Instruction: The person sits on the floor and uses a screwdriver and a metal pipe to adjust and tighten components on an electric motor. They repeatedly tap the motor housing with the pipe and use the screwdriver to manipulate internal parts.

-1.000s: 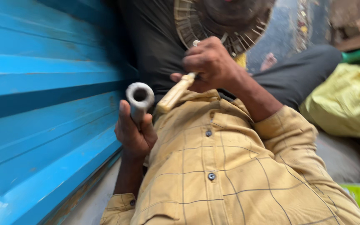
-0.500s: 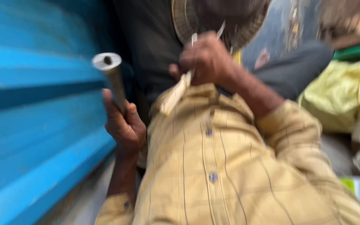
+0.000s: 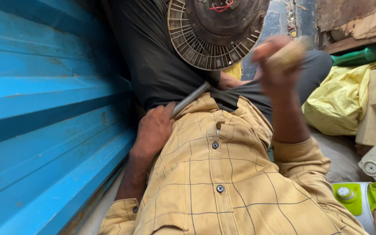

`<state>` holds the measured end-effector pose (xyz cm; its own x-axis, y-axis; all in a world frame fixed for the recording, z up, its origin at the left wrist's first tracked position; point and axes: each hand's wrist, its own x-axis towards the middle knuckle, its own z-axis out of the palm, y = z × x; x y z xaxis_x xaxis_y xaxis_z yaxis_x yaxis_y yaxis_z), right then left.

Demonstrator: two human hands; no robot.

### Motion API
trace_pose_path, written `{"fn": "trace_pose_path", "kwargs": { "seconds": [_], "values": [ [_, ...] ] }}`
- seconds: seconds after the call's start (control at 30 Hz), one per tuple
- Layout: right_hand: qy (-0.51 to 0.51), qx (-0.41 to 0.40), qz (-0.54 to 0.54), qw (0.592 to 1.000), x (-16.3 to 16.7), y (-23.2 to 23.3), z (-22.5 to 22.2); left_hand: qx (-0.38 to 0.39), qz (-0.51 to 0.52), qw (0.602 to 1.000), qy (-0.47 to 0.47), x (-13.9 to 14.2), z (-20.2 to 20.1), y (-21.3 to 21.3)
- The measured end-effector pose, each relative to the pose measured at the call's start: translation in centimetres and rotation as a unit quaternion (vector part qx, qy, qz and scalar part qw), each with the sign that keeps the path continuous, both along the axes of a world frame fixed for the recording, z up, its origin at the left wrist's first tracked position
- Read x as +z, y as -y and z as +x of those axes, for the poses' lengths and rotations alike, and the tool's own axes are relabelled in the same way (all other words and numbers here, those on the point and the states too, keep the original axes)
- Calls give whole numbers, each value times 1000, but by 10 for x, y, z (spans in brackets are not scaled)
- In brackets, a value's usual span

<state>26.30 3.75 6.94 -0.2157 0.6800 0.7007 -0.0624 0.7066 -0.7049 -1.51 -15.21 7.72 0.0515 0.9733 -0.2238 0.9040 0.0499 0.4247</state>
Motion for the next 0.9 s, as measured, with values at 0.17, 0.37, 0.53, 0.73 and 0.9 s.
{"fn": "trace_pose_path", "kwargs": {
  "seconds": [0.17, 0.37, 0.53, 0.73, 0.9],
  "values": [
    [-161, 15, -226, 960, 4, -23, 42, -37, -14, 999, -1, 27, -10, -29],
    [-136, 93, -229, 959, 16, -53, -15, -95, 260, 923, 265, 41, 27, -134],
    [-91, 193, -163, 963, 65, -77, -68, -154, 222, 918, 291, 27, 53, -217],
    [78, 82, -15, 993, 112, -107, -57, -156, 217, 925, 270, 3, 46, -244],
    [145, 26, 61, 987, 125, -121, -53, -152, 218, 911, 315, 1, 40, -244]
  ]
}}
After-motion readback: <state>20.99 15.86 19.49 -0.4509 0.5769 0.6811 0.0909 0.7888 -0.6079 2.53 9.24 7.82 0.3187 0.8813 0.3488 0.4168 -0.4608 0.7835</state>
